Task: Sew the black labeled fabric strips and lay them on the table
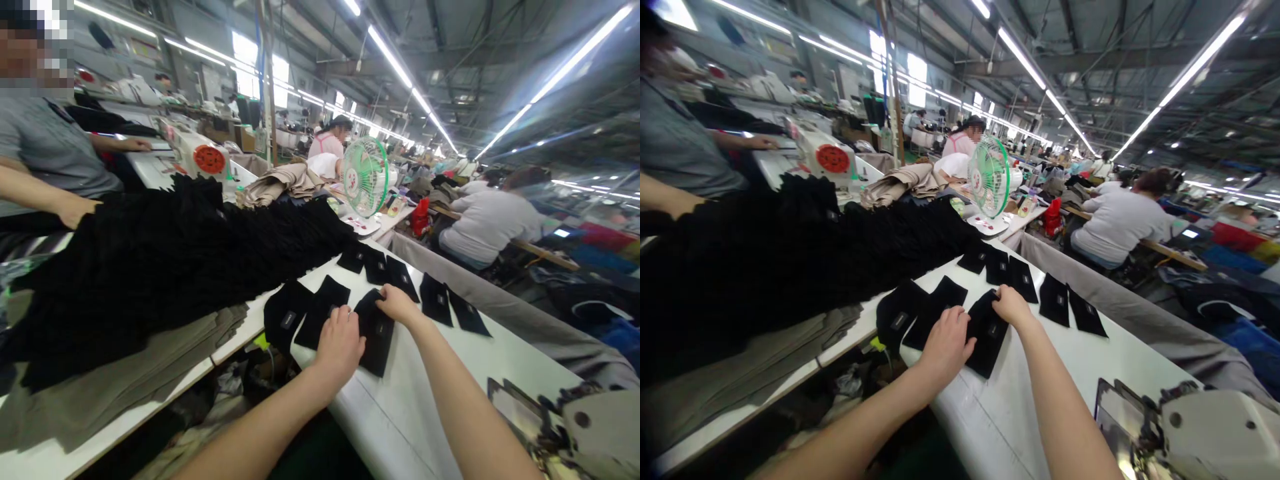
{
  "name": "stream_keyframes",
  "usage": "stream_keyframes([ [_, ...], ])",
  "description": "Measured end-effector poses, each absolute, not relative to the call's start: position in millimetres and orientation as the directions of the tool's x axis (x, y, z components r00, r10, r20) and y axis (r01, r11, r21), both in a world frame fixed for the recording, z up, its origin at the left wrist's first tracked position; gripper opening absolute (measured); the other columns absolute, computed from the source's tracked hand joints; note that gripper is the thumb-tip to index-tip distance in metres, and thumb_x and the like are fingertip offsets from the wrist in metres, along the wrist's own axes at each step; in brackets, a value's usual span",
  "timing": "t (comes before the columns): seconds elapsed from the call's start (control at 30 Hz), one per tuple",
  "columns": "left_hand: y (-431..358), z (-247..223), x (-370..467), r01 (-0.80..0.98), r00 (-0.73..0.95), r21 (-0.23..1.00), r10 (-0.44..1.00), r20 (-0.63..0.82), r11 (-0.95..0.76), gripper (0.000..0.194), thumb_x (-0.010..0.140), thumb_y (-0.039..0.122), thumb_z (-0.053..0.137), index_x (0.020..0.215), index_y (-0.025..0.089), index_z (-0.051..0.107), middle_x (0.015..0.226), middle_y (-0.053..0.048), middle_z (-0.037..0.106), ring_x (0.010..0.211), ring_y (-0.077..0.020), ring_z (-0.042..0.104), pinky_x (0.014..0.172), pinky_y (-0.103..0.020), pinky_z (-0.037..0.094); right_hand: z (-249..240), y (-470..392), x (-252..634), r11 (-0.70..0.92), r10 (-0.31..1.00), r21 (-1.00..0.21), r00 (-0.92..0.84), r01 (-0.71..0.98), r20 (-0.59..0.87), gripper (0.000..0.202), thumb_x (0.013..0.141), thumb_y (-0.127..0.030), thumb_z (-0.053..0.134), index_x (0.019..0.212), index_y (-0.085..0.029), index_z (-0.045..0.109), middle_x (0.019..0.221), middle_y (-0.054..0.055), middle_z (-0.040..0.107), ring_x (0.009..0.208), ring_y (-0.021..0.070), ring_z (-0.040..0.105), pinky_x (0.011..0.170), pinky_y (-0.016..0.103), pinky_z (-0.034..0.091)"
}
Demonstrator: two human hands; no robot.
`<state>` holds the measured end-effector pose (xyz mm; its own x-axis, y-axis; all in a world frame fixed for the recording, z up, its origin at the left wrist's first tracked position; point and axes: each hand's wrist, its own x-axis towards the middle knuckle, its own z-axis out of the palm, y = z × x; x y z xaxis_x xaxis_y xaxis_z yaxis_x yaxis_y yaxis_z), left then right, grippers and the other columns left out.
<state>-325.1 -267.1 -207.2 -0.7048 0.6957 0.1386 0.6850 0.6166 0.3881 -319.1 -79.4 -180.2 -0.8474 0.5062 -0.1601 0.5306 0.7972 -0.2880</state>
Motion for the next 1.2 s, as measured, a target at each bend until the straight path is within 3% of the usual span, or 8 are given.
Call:
stream_keyframes([
  [0.13, -262, -203, -326, 0.621, -0.719, 0.471, 0.695, 0.025, 0.626, 0.068, 0.086, 0.018, 0.068, 0.147, 0.011, 0.038, 0.127, -0.016, 0.061, 0.117, -0.0301, 0.058, 0.099, -0.039, 0.051, -151, -75, -312, 0.780, 0.506, -0.326, -0.845, 0.534, -0.174, 0.032, 0.095, -0.030, 0.067, 0.123, -0.016, 0.061, 0.119, 0.008, 0.065, 0.102, 0.0222, 0.066, 0.088, 0.043, 0.055],
  [0.33, -309, -185, -316, 0.591, -0.728, 0.649, 0.664, 0.172, 0.480, 0.058, 0.090, 0.024, 0.061, 0.145, 0.015, 0.043, 0.117, -0.010, 0.067, 0.109, -0.0254, 0.062, 0.099, -0.038, 0.051, -93, -88, -304, 0.746, 0.357, -0.522, -0.910, 0.413, -0.211, 0.022, 0.083, -0.011, 0.067, 0.104, -0.017, 0.071, 0.093, 0.002, 0.075, 0.087, 0.0174, 0.071, 0.077, 0.024, 0.053],
  [0.43, -338, -179, -321, 0.599, -0.764, 0.571, 0.614, 0.197, 0.562, 0.043, 0.093, 0.024, 0.057, 0.135, 0.015, 0.053, 0.115, -0.010, 0.066, 0.109, -0.0258, 0.061, 0.100, -0.041, 0.050, -109, -112, -322, 0.718, 0.339, -0.558, -0.909, 0.416, -0.242, 0.019, 0.086, -0.016, 0.069, 0.105, -0.018, 0.071, 0.096, 0.001, 0.074, 0.089, 0.0167, 0.070, 0.079, 0.025, 0.053],
  [0.57, -347, -186, -341, 0.542, -0.819, 0.373, 0.573, 0.031, 0.753, 0.035, 0.090, 0.023, 0.062, 0.122, 0.011, 0.061, 0.118, -0.014, 0.062, 0.112, -0.0304, 0.058, 0.092, -0.041, 0.053, -161, -136, -349, 0.693, 0.422, -0.488, -0.848, 0.530, -0.321, 0.025, 0.095, -0.032, 0.067, 0.112, -0.015, 0.065, 0.110, 0.006, 0.068, 0.093, 0.0194, 0.067, 0.081, 0.038, 0.057],
  [0.7, -340, -189, -351, 0.580, -0.783, 0.303, 0.620, -0.051, 0.756, 0.027, 0.089, 0.031, 0.065, 0.108, 0.012, 0.065, 0.108, -0.013, 0.065, 0.108, -0.0316, 0.061, 0.093, -0.043, 0.051, -183, -139, -350, 0.687, 0.428, -0.443, -0.814, 0.576, -0.394, 0.029, 0.097, -0.036, 0.064, 0.117, -0.016, 0.063, 0.113, 0.006, 0.066, 0.092, 0.0192, 0.067, 0.079, 0.038, 0.058],
  [0.93, -387, -184, -327, 0.498, -0.829, 0.593, 0.547, 0.112, 0.633, 0.006, 0.082, 0.023, 0.058, 0.083, 0.020, 0.053, 0.094, -0.005, 0.061, 0.091, -0.0239, 0.060, 0.079, -0.035, 0.050, -132, -169, -350, 0.806, 0.256, -0.490, -0.942, 0.331, -0.215, 0.014, 0.088, -0.026, 0.073, 0.091, -0.014, 0.065, 0.082, -0.001, 0.064, 0.074, 0.0126, 0.062, 0.066, 0.025, 0.051],
  [1.03, -419, -202, -337, 0.373, -0.907, 0.685, 0.400, 0.129, 0.625, 0.007, 0.084, 0.028, 0.050, 0.081, 0.022, 0.048, 0.086, -0.004, 0.059, 0.083, -0.0235, 0.060, 0.077, -0.037, 0.050, -127, -203, -377, 0.856, 0.140, -0.471, -0.972, 0.214, -0.187, 0.018, 0.089, -0.028, 0.073, 0.099, -0.015, 0.066, 0.097, 0.001, 0.067, 0.088, 0.0163, 0.064, 0.077, 0.031, 0.054],
  [1.2, -437, -253, -380, 0.348, -0.932, 0.763, 0.288, 0.220, 0.544, 0.020, 0.077, 0.042, 0.051, 0.074, 0.023, 0.049, 0.103, -0.012, 0.064, 0.102, -0.0315, 0.062, 0.096, -0.048, 0.049, -150, -238, -417, 0.885, 0.141, -0.392, -0.946, 0.253, -0.292, 0.029, 0.097, -0.036, 0.064, 0.119, -0.017, 0.063, 0.118, 0.007, 0.065, 0.098, 0.0206, 0.066, 0.084, 0.040, 0.057],
])
